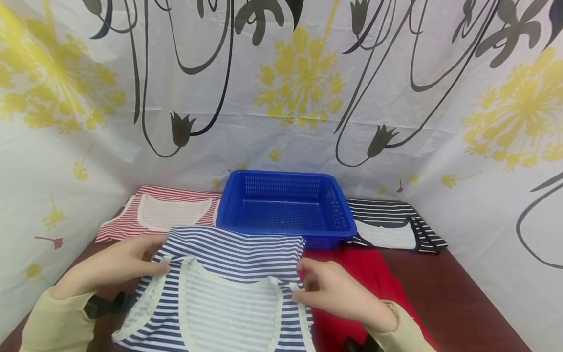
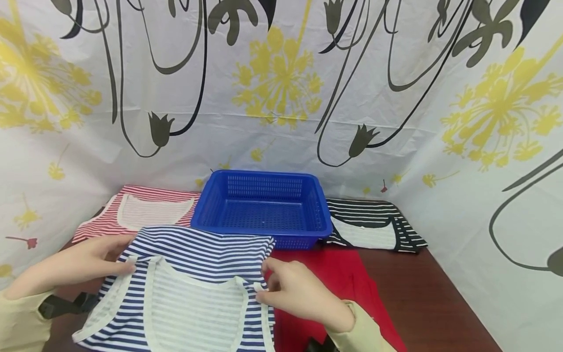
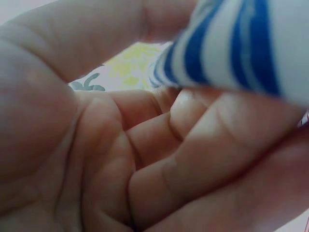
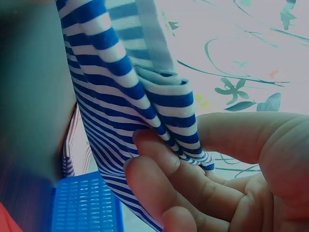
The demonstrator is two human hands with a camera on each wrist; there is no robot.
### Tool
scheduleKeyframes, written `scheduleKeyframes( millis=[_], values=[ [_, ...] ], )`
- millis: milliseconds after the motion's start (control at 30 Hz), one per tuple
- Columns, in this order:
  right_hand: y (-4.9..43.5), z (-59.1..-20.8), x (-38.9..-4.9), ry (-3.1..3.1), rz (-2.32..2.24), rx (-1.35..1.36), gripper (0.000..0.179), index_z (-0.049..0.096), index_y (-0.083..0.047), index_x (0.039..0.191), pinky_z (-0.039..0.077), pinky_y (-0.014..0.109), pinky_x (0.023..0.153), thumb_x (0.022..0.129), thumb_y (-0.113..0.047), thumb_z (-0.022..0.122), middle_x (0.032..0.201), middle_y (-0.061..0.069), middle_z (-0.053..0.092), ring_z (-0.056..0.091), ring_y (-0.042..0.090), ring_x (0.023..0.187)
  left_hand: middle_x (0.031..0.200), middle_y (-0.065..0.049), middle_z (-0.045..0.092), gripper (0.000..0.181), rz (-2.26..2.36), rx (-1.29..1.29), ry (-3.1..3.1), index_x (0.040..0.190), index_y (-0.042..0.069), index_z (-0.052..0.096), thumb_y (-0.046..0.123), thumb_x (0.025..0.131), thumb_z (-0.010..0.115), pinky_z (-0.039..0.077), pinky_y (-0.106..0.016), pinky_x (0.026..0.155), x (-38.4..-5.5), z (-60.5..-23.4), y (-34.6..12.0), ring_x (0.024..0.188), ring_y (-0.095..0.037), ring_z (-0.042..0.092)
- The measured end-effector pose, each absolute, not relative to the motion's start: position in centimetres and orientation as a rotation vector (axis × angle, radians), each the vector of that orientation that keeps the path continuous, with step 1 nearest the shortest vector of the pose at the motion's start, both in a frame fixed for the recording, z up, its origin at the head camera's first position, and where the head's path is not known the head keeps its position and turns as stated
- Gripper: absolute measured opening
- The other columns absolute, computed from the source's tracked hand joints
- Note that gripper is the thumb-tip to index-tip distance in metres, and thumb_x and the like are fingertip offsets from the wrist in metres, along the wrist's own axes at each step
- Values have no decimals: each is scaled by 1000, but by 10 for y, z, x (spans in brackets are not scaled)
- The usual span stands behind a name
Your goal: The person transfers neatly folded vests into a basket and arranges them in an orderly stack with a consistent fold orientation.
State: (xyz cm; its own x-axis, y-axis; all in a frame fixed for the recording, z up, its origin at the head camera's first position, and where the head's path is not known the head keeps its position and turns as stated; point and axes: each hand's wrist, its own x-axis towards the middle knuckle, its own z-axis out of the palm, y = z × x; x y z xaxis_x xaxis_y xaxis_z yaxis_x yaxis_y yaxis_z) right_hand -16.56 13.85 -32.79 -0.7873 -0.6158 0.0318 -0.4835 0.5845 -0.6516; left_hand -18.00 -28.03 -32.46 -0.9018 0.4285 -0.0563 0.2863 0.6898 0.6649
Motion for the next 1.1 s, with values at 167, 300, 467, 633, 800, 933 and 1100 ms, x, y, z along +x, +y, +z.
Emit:
scheduleKeyframes(
  millis=[167,300,467,633,800,933,1100],
  values=[
    [144,-325,-165,2631,-992,-946,25,55,-14,96,48,25,54,85,-23,75,70,-14,61,56,4,59,131,-16,57,74,1009,538,2711,141,-5,43,35,86,73,45,-54,95,-179,-320,-277,115,-31,56],
    [150,-320,-168,2660,-1031,-949,26,54,-13,96,46,25,52,85,-24,75,68,-12,61,54,4,57,129,-16,57,75,970,504,2759,140,-5,43,39,86,72,45,-56,93,-181,-315,-274,114,-33,56],
    [160,-313,-179,2698,-1061,-888,26,53,-13,96,44,25,51,87,-24,73,69,-10,61,53,7,56,125,-17,60,74,1001,549,2773,141,-6,41,37,88,70,48,-53,90,-188,-308,-267,111,-32,58],
    [173,-307,-195,2716,-1069,-817,26,53,-11,102,50,29,57,89,-23,71,73,-6,64,59,11,62,124,-17,61,73,1061,549,2790,141,-5,42,38,88,69,49,-50,89,-202,-302,-256,110,-31,58],
    [187,-301,-214,2749,-1067,-825,28,53,-6,107,50,30,58,89,-20,70,73,-3,64,59,14,63,114,-15,65,68,1220,550,2698,141,-3,42,31,89,70,55,-38,75,-223,-299,-242,96,-23,63],
    [198,-293,-232,2766,-1104,-770,34,53,-2,113,50,31,54,89,-18,71,73,1,64,57,17,60,109,-15,66,62,1321,513,2613,138,-3,44,28,90,69,56,-37,66,-240,-293,-232,87,-21,64],
    [214,-281,-256,2760,-1142,-674,45,49,2,127,53,34,54,91,-18,68,83,7,68,59,21,66,100,-12,68,44,1373,519,2562,125,-1,52,24,92,66,56,-39,67,-261,-283,-222,83,-23,63]
  ],
)
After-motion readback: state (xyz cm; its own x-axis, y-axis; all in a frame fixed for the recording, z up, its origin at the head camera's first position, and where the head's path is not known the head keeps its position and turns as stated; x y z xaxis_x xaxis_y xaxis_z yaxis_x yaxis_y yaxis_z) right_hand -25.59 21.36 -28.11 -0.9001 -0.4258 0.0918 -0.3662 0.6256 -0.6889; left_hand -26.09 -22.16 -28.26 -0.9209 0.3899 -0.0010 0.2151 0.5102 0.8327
